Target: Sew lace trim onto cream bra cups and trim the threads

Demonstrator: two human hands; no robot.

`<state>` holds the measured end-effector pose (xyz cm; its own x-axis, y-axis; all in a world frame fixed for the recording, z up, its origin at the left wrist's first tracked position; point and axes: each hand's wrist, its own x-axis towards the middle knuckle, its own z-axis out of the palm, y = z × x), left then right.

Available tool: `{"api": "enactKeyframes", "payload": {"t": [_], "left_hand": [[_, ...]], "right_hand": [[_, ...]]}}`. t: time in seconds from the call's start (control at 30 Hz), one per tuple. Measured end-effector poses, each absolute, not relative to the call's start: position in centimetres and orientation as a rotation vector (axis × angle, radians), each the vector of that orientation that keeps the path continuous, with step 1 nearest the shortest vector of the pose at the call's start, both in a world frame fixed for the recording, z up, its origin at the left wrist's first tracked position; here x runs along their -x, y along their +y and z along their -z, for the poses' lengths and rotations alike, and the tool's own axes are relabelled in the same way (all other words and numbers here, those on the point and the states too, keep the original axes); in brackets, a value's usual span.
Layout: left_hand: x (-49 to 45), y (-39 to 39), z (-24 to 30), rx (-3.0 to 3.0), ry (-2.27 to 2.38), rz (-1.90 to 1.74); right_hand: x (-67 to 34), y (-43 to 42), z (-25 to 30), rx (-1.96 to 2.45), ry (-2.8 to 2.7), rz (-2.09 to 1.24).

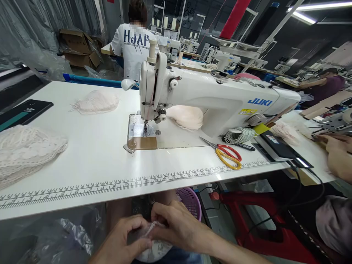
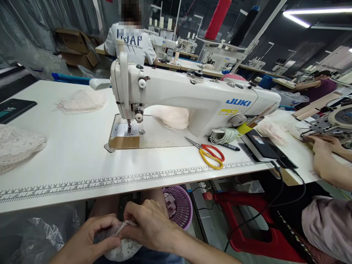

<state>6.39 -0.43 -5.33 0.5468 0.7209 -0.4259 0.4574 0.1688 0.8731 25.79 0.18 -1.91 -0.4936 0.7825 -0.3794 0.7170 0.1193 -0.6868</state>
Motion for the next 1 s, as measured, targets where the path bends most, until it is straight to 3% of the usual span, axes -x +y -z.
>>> {"api": "enactKeyframes", "payload": {"t": [0.43,1.0], "left_hand": [[-5.1,-0.6,3.6,-1.438,1.151,-0.005],[-3.8,-0.4,2.9,-1.446,1.037,0.036]], "right_hand": [[-26.2,-0.8,4.5,1.03,-1.986,-1.635],[-26.4,-1.0,4.5,1.235,-1.654,-1.979]]}}
